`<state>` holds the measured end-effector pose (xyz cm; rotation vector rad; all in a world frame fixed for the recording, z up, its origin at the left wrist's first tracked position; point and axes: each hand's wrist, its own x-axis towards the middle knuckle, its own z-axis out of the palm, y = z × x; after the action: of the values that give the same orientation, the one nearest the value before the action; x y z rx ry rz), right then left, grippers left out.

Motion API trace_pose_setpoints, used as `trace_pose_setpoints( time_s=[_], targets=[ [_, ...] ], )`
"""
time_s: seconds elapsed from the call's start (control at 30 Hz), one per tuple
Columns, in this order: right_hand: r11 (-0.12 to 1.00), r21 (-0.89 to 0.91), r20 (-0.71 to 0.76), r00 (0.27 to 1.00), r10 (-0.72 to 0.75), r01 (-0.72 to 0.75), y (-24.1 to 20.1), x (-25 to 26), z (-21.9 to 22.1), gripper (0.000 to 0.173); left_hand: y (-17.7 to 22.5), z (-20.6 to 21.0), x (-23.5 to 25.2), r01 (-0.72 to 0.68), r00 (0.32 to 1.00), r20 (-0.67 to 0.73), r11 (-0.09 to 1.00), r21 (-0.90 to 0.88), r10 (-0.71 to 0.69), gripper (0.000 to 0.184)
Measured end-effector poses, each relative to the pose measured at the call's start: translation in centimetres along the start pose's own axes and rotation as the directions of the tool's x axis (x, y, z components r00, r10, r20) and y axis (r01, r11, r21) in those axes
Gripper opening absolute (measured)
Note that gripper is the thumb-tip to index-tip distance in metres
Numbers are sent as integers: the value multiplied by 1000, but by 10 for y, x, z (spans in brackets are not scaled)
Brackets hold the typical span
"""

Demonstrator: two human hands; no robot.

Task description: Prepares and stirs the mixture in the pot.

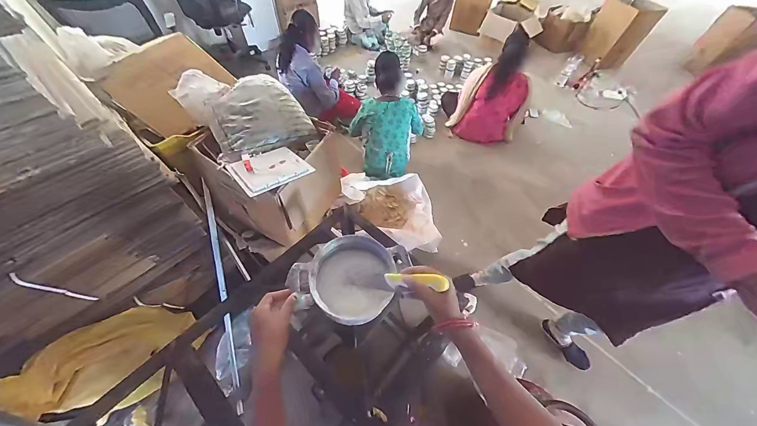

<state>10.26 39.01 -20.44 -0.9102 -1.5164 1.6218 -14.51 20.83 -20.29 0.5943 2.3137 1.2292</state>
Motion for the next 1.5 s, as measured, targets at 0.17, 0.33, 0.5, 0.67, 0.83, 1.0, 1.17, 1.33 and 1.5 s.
trace_pose_setpoints(
  time_s=[0.17,0.33,0.5,0.67,0.83,1.0,1.17,1.33,1.5],
  targets=[
    [999,-46,55,998,7,-5,-17,-6,-14,16,5,-2,-1,25,1000,6,1000,14,-25,31],
    [987,-87,19,991,-132,133,-6,8,5,18,3,-1,-1,18,1000,3,1000,23,-18,32],
    [992,-124,203,979,35,-10,-29,19,-4,19,1,-2,1,15,1000,4,1000,1,-15,31],
    [904,-409,142,987,-72,125,-44,50,-3,17,1,0,0,15,1000,-12,1000,-4,-15,29],
    [975,-221,226,974,22,29,-41,32,13,15,-4,0,1,-14,1000,-1,1000,-23,14,30],
    [962,-272,150,987,57,-14,-52,33,-1,15,-6,2,1,-23,1000,-14,999,-27,23,28],
    [965,-248,229,973,-27,85,-28,40,17,17,-6,3,1,-22,1000,-15,999,-23,22,29],
    [922,-385,286,955,78,40,-64,43,-2,15,-7,2,1,-11,1000,-14,999,-32,11,30],
    [924,-340,200,974,-110,174,-35,48,16,15,-6,4,0,2,1000,-26,999,-35,-3,30]
  ],
)
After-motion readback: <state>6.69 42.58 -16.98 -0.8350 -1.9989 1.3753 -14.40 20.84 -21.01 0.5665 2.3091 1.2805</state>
